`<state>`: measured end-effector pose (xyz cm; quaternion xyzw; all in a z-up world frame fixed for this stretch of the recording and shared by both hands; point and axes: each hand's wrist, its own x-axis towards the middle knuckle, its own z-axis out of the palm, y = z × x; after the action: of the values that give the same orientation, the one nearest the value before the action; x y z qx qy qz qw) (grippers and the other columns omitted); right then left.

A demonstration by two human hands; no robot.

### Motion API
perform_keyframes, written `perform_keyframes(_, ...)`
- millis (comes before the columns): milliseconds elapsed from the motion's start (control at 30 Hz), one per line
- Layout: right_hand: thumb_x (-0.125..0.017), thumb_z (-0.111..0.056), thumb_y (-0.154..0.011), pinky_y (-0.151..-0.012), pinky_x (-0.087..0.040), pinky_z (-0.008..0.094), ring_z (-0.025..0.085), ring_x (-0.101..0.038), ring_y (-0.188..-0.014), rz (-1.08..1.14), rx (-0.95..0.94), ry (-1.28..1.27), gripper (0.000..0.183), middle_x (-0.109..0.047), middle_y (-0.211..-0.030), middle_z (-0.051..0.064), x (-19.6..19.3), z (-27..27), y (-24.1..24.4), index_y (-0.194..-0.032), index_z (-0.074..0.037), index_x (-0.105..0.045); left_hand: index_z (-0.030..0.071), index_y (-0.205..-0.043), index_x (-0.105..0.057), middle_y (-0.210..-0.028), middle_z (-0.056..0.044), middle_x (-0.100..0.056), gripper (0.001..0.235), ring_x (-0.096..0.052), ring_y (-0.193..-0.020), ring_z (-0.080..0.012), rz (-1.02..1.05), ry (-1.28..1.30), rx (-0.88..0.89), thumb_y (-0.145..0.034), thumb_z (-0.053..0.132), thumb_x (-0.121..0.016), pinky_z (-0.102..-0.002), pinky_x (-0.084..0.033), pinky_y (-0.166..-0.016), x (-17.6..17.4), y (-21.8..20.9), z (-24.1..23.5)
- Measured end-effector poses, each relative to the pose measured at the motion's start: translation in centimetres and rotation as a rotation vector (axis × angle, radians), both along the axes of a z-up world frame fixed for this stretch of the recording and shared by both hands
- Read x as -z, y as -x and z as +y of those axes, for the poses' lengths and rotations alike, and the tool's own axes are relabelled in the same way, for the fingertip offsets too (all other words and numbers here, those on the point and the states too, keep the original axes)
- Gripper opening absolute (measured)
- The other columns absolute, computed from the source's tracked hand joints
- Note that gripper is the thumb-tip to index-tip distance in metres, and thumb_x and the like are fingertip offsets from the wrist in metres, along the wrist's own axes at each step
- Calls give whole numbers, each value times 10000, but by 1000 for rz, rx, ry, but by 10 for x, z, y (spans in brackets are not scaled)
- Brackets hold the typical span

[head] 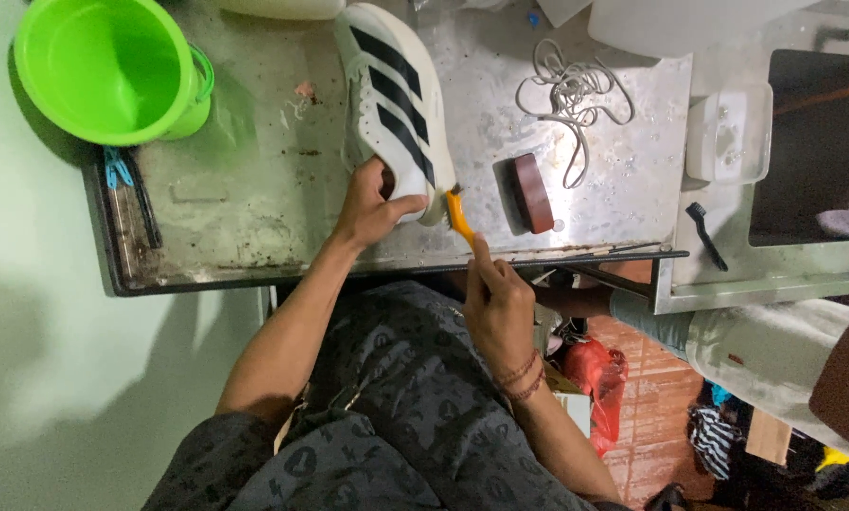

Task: The person scrubs a white sneaker with black stripes using a yellow brush. They hold the shoe in their left hand and scrub the sole and sides with the brush in their right hand, working over a metal tray.

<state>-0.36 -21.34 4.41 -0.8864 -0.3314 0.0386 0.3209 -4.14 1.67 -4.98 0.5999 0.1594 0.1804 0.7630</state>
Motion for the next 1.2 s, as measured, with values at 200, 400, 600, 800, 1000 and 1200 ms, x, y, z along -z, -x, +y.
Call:
perform_keyframes(200, -634, -50, -968, -508, -464, 454, 392, -628, -583, -234, -61, -31, 307, -571, -654, 194, 6, 37, -23, -1268, -12, -684, -26, -1023, -686, -931, -132, -721, 246, -644, -905, -207, -3, -51, -9, -827, 39, -820, -443, -558, -854, -6, -9, -1)
perform_keyframes(400, -602, -44, -996, -434, -414, 388, 302, -580, -494, -195, -2, 27, 294, -575, -617, 135, 9, 19, -5, -1268, 12, -697, -39, -941, -669, -817, -149, -683, 211, -637, -823, -218, 50, -150, -84, -823, 76, -800, -449, -554, -764, -11, -13, -19)
perform_keyframes(600, -573, -52, -1016, -419, -399, 276, 226, -527, -439, -130, 32, 52, 353, -526, -590, 66, 15, 5, 14, -1358, -28, -655, 21, -870, -680, -762, -94, -696, 230, -630, -763, -155, 83, -186, -118, -815, 139, -869, -369, -552, -710, 7, -18, -21)
perform_keyframes(800, -582, -11, -1001, -440, -416, 338, 244, -568, -481, -219, 7, 38, 364, -578, -651, 107, 14, 37, -9, -1360, 12, -639, 17, -831, -643, -726, -94, -665, 236, -608, -716, -173, 127, -216, -98, -805, 119, -854, -386, -545, -688, -11, -26, -15)
perform_keyframes(1000, -622, -54, -1006, -432, -406, 409, 362, -621, -524, -172, -50, -30, 286, -611, -656, 157, 11, 21, -19, -1281, -23, -691, 96, -826, -650, -711, -22, -631, 269, -592, -699, -141, 124, -218, -46, -782, 165, -906, -345, -525, -651, -21, -14, -3)
perform_keyframes(1200, -669, -101, -1000, -794, -584, 417, 399, -734, -977, 101, -189, -149, 313, -757, -1058, 182, 20, 14, -63, -1310, -104, -711, 69, -793, -681, -745, 6, -659, 149, -572, -721, -118, 108, -189, 80, -815, 76, -827, -299, -504, -685, -31, -4, 40)
